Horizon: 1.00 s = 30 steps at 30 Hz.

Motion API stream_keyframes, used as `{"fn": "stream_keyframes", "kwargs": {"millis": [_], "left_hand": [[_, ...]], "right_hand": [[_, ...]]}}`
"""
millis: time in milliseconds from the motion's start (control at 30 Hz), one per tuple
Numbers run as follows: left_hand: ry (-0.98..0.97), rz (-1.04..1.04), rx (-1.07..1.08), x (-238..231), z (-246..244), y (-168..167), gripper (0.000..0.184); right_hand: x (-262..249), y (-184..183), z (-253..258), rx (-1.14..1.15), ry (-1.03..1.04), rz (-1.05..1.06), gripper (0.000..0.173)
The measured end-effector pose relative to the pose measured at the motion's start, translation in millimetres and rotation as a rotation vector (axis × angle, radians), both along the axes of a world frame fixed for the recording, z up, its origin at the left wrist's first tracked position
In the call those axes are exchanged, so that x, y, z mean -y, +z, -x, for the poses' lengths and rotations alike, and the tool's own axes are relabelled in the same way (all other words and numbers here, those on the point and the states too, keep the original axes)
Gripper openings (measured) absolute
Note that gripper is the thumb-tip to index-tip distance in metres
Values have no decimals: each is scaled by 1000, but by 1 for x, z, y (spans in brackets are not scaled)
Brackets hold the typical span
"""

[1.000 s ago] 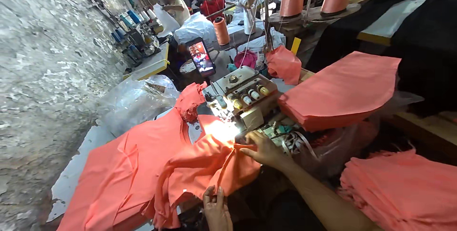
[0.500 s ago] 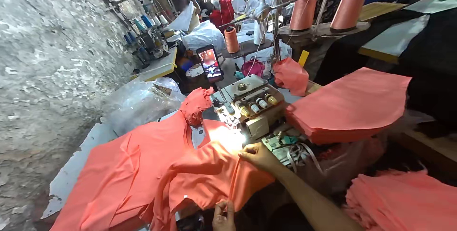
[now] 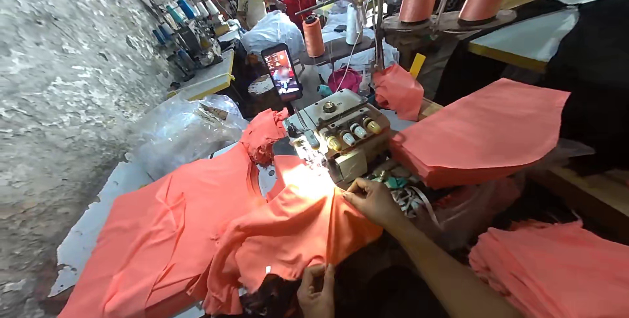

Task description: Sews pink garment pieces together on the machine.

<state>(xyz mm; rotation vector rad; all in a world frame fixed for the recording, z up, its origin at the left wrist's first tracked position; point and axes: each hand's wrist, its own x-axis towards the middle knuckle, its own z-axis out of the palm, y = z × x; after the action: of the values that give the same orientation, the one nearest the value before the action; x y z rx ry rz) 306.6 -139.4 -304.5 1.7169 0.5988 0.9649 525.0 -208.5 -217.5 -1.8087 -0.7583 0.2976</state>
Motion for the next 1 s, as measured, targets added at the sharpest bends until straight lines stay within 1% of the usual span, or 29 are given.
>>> {"fn": "stream_keyframes", "kwargs": {"millis": [67, 167, 233, 267, 333, 400, 433, 467, 500, 533, 567, 600, 633, 667, 700, 733, 767, 867, 933, 1000], "left_hand": [[37, -109, 4, -14, -5, 10, 4], [79, -326, -14, -43, -6, 38, 9], [58, -422, -58, -67, -2, 64, 12], [36, -431, -102, -82, 0, 78, 13], [22, -379, -263, -116, -2, 104, 15], [82, -369, -542, -149, -11, 123, 19], [138, -389, -638, -155, -18, 129, 22], [199, -446, -645, -151, -28, 131, 24], [241, -551, -593, -138, -38, 129, 28], [233, -683, -475, -118, -49, 122, 32], [157, -802, -327, -95, -61, 111, 34], [16, -865, -226, -75, -73, 97, 41], [-126, -891, -199, -60, -84, 83, 59], [-190, -926, -227, -53, -94, 68, 77], [-181, -967, -279, -52, -103, 54, 91], [-124, -1014, -329, -55, -108, 44, 97], [-47, -1069, -363, -61, -113, 36, 93], [158, -1171, -358, -71, -123, 33, 66], [187, -1156, -377, -71, -126, 44, 56], [152, -1136, -416, -70, -129, 59, 52]], "right_hand": [[-11, 4, -4, 17, -9, 3, 16], [-22, 9, -12, -34, 11, 40, 14], [-22, 9, -16, -127, 58, 50, 13], [-20, 9, -18, -200, 97, 43, 12], [-11, 5, -19, -377, 196, 1, 12], [-3, 2, -16, -554, 303, -38, 11], [0, -1, -13, -616, 337, -48, 9], [2, -4, -10, -653, 347, -56, 7], [2, -7, -7, -668, 334, -68, 6], [2, -10, -4, -656, 306, -81, 7], [1, -12, -2, -617, 274, -85, 8], [1, -12, 0, -557, 244, -82, 9], [1, -12, 1, -483, 222, -70, 10], [1, -10, 3, -420, 205, -59, 12], [2, -9, 5, -382, 189, -53, 13], [3, -8, 6, -363, 173, -50, 13], [3, -9, 7, -360, 155, -54, 14], [3, -21, 10, -372, 89, -81, 13], [2, -26, 13, -369, 59, -124, 12], [1, -28, 17, -356, 37, -151, 12]]}}
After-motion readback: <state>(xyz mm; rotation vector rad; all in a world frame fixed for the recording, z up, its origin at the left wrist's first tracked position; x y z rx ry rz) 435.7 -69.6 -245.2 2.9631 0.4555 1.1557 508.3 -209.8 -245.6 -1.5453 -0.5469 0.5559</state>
